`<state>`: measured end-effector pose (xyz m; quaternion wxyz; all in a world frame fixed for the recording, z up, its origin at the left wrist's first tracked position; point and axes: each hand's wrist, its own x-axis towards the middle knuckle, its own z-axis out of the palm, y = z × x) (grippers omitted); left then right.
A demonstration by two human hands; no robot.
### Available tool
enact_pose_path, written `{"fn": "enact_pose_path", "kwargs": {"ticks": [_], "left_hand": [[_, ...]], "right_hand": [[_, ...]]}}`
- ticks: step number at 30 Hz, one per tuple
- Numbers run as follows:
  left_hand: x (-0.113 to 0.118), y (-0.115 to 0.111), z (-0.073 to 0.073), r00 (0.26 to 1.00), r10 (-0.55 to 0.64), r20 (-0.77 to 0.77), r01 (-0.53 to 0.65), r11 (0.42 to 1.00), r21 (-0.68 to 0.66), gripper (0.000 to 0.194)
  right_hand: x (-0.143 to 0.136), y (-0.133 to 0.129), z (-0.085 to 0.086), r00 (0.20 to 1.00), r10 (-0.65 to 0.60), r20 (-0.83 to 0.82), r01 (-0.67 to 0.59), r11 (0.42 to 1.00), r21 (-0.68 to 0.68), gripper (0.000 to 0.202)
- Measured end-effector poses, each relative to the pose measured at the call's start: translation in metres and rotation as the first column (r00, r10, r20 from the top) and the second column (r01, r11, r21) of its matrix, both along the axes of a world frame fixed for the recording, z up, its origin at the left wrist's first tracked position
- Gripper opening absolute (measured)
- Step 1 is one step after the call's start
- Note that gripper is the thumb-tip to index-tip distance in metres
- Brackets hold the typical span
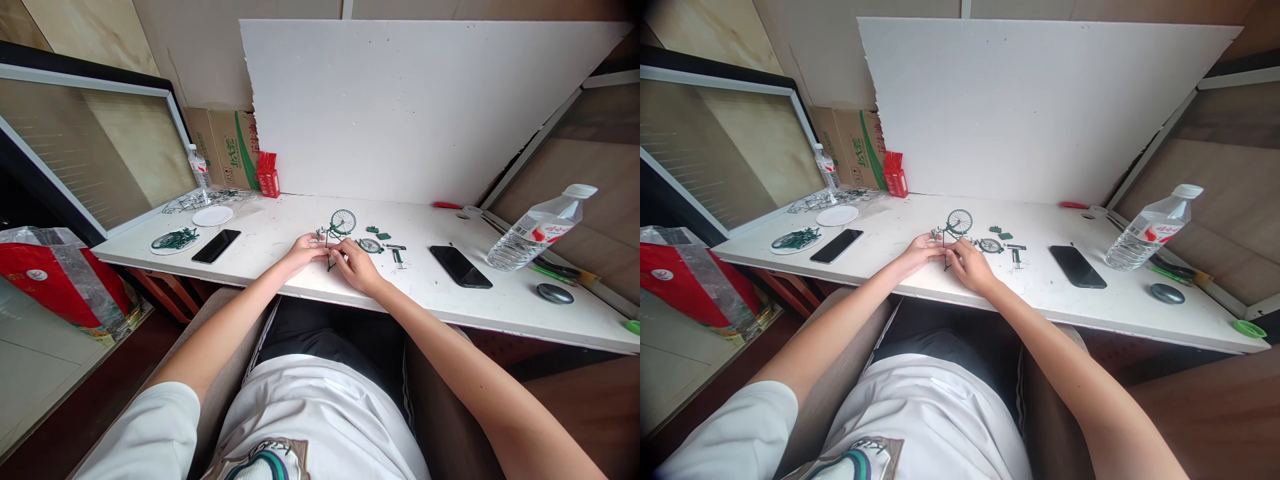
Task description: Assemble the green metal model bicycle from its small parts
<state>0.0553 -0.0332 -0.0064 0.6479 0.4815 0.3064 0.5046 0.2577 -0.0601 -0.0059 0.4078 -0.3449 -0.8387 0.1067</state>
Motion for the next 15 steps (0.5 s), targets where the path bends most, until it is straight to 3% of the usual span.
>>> {"fn": "enact_pose_path", "kwargs": {"ticks": [15], "left_hand": [[-0.0003, 0.0004, -0.0012, 1.0, -0.017, -0.006, 0.017, 1.0, 0.019, 0.052]], "right_hand": [[-0.0002, 0.0013, -0.0014, 1.0, 0.0, 0.024, 0.0, 1.0, -0.003, 0.035]]}}
